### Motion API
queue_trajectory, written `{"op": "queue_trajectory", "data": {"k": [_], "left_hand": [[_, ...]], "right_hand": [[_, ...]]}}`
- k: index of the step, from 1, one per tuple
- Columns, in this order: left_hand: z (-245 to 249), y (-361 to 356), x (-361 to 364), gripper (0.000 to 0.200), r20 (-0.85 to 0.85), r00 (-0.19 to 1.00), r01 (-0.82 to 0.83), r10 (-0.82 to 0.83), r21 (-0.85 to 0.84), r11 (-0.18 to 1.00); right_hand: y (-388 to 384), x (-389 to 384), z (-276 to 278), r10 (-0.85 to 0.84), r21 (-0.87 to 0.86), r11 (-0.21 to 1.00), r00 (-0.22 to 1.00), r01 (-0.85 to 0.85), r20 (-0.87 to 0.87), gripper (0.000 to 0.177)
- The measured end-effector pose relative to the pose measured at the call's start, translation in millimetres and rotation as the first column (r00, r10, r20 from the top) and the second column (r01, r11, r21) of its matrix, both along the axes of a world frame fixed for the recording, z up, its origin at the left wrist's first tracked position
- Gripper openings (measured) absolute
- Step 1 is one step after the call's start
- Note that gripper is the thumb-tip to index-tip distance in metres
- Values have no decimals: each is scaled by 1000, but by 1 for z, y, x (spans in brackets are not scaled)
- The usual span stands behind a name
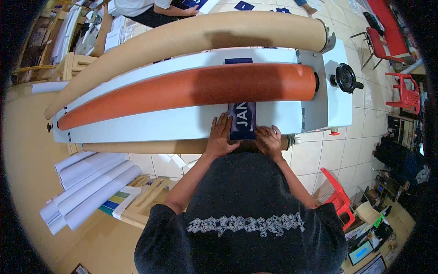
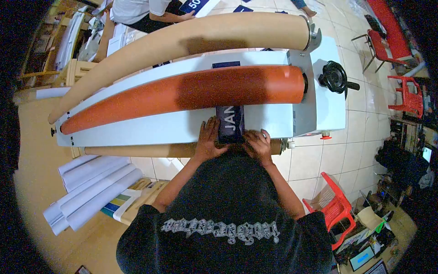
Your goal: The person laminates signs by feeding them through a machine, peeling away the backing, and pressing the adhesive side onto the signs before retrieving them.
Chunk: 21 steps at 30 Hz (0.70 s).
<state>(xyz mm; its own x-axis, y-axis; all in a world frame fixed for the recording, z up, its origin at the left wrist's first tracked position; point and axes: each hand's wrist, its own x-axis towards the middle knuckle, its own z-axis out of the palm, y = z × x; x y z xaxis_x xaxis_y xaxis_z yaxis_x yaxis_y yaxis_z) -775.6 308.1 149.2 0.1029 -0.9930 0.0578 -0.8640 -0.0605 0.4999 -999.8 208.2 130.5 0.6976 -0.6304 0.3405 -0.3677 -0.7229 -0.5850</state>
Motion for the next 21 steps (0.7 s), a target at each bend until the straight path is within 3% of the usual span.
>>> {"op": "queue_trajectory", "data": {"k": [13, 21], "left_hand": [[0, 2, 3, 95, 60, 998, 1, -2, 21, 1000], [4, -3, 21, 94, 67, 997, -26, 24, 28, 999]], "right_hand": [[-2, 3, 3, 31, -104, 994, 998, -36, -47, 37], [-13, 22, 6, 99, -46, 994, 994, -100, -35, 37]]}}
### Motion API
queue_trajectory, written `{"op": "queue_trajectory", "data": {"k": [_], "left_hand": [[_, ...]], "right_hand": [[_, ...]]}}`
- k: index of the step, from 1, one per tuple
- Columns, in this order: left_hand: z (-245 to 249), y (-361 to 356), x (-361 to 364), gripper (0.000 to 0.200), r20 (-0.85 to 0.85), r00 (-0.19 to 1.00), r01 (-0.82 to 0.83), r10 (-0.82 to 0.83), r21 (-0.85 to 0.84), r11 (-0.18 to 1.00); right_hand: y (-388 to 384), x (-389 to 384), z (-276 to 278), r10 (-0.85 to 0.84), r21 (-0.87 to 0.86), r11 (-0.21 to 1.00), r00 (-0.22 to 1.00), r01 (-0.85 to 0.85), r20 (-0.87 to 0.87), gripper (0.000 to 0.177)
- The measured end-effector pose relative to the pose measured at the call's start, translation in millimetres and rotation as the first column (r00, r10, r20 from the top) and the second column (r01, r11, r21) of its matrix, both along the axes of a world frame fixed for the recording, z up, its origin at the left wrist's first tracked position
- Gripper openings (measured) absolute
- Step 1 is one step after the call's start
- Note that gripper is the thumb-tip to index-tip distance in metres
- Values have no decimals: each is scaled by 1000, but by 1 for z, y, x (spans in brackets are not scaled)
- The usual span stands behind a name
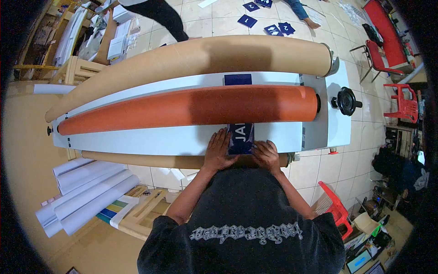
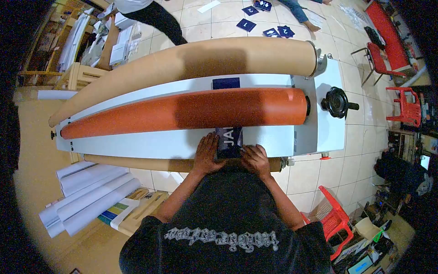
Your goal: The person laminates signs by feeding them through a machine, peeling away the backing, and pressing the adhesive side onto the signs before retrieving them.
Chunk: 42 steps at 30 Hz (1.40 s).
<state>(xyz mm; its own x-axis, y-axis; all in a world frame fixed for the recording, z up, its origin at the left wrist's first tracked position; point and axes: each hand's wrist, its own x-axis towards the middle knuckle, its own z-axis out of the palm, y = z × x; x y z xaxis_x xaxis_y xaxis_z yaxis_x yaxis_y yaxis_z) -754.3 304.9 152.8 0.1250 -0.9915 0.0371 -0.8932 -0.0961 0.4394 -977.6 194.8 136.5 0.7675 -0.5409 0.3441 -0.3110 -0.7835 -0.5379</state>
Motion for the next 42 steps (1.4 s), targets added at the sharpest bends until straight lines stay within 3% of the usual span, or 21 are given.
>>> {"op": "queue_trajectory", "data": {"k": [8, 23, 31, 42], "left_hand": [[6, -4, 7, 90, -55, 998, -3, 3, 2, 1000], [5, -8, 8, 88, -4, 1000, -9, 9, 88, 996], [-4, -5, 7, 86, 9, 999, -32, 33, -58, 998], [0, -6, 8, 87, -4, 1000, -25, 24, -62, 998]], "right_hand": [[-4, 4, 4, 29, 107, 994, 999, -26, -31, 35], [-3, 3, -14, -25, 50, 998, 998, 27, -53, 35], [-3, 5, -11, -36, 13, 999, 997, 37, -68, 32], [-2, 6, -15, -33, 12, 999, 999, 33, -43, 31]]}}
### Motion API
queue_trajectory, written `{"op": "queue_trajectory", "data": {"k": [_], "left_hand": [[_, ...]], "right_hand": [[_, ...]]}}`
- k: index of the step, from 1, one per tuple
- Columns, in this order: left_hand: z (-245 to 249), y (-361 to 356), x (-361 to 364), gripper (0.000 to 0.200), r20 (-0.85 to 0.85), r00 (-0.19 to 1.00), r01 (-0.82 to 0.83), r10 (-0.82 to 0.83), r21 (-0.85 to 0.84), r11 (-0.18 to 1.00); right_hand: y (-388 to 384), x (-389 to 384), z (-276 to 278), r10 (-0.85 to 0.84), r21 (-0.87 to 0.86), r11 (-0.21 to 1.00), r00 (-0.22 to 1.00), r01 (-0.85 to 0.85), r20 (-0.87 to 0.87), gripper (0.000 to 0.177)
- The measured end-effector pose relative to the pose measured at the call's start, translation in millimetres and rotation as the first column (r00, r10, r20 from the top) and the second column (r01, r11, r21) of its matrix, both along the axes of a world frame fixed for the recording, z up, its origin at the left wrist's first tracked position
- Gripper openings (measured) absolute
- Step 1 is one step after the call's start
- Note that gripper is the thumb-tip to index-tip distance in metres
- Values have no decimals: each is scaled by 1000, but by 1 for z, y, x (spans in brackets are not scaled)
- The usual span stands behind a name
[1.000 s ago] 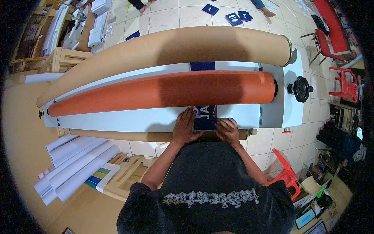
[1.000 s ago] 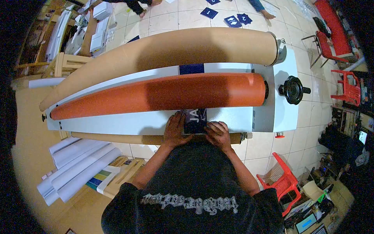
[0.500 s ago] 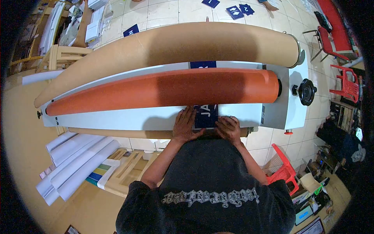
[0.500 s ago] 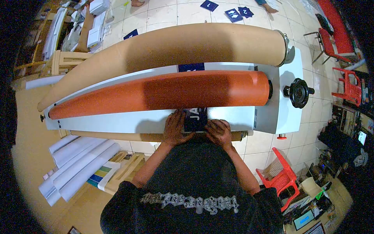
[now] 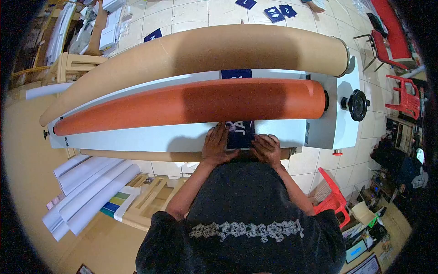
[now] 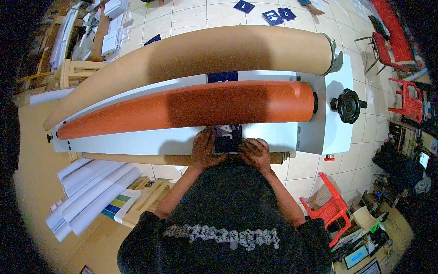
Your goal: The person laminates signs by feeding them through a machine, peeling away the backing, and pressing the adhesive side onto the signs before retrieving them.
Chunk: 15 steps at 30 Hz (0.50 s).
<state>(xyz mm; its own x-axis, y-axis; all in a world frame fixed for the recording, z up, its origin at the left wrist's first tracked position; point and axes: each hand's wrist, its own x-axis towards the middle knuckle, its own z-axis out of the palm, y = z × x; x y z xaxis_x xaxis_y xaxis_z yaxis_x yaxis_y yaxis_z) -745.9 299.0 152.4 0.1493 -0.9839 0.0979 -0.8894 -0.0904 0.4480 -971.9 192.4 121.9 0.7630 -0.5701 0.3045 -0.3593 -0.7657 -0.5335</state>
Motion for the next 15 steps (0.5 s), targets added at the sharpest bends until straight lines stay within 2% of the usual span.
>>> {"op": "queue_trajectory", "data": {"k": [11, 15], "left_hand": [[-1, 1, 0, 90, -17, 1000, 10, -11, -33, 999], [0, 1, 0, 90, -26, 1000, -7, 7, 27, 1000]], "right_hand": [[1, 1, 4, -7, 3, 1000, 1000, 6, 4, 32], [1, 2, 4, -11, 6, 1000, 1000, 11, -3, 32]]}}
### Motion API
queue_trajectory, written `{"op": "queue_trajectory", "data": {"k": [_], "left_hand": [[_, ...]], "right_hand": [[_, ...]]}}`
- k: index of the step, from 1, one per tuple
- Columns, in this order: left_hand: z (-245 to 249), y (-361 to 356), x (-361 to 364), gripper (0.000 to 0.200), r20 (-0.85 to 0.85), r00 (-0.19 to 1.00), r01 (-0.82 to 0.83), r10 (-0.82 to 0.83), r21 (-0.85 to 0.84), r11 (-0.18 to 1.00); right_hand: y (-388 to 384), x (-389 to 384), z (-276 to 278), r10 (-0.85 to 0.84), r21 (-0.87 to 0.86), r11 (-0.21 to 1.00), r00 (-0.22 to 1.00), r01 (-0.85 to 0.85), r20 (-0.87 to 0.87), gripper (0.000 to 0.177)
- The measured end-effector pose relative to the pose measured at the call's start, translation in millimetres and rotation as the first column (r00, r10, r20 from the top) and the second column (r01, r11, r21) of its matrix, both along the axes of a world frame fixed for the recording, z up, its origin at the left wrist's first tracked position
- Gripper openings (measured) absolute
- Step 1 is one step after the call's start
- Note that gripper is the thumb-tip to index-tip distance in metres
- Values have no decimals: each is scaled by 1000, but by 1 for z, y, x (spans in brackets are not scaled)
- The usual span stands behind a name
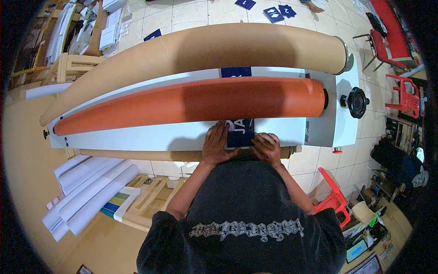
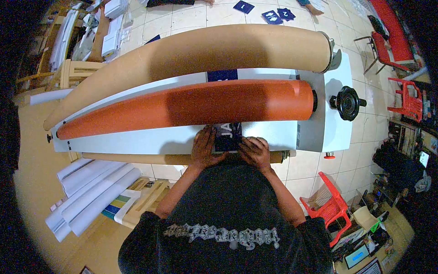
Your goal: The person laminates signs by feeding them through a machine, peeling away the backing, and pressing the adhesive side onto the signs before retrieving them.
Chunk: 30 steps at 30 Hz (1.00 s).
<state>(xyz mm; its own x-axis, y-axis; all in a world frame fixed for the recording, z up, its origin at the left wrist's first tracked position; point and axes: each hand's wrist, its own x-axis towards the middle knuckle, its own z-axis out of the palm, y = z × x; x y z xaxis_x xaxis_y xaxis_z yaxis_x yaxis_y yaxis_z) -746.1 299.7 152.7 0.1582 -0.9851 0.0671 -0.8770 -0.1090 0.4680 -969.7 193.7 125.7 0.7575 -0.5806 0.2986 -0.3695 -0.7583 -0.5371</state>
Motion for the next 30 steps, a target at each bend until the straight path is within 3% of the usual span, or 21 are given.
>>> {"op": "queue_trajectory", "data": {"k": [5, 8, 10, 17, 19, 20, 22, 23, 25, 30], "left_hand": [[0, 0, 0, 90, 11, 1000, -12, 12, -18, 1000], [-3, 2, 1, 89, -5, 1000, -6, 6, -56, 998], [2, 0, 2, 90, 7, 1000, 14, -14, -15, 1000], [1, 3, 3, 94, -12, 1000, 29, -29, 39, 999], [4, 4, 4, 88, -151, 988, 0, -3, -16, 1000], [2, 6, 5, 88, -151, 989, 0, -2, -12, 1000], [-4, 10, 7, 70, -109, 987, -128, 117, -105, 986], [-7, 12, 7, 70, -110, 987, -126, 115, -100, 987], [-7, 8, 9, 51, -126, 975, -195, 182, -105, 975], [-2, 3, 7, 38, -137, 966, -242, 220, -171, 955]], "right_hand": [[0, -3, -5, 22, -11, 1000, 1000, -22, 10, 35], [0, 2, 1, 20, -14, 1000, 998, -20, 67, 47], [0, 10, 8, -9, -36, 999, 1000, 9, -13, 56], [-3, 14, 17, 24, 38, 999, 997, -21, -70, 52], [-6, 19, 27, -102, 176, 979, 995, 102, -12, 43], [-9, 23, 31, -101, 179, 979, 995, 102, -12, 43], [-16, 31, 39, -307, 215, 934, 949, 286, 69, 29], [-17, 34, 43, -344, 213, 918, 939, 334, 11, 24], [-20, 37, 40, -328, 269, 910, 945, 317, -3, 25], [-18, 40, 28, -331, 322, 885, 941, 335, -71, 19]]}}
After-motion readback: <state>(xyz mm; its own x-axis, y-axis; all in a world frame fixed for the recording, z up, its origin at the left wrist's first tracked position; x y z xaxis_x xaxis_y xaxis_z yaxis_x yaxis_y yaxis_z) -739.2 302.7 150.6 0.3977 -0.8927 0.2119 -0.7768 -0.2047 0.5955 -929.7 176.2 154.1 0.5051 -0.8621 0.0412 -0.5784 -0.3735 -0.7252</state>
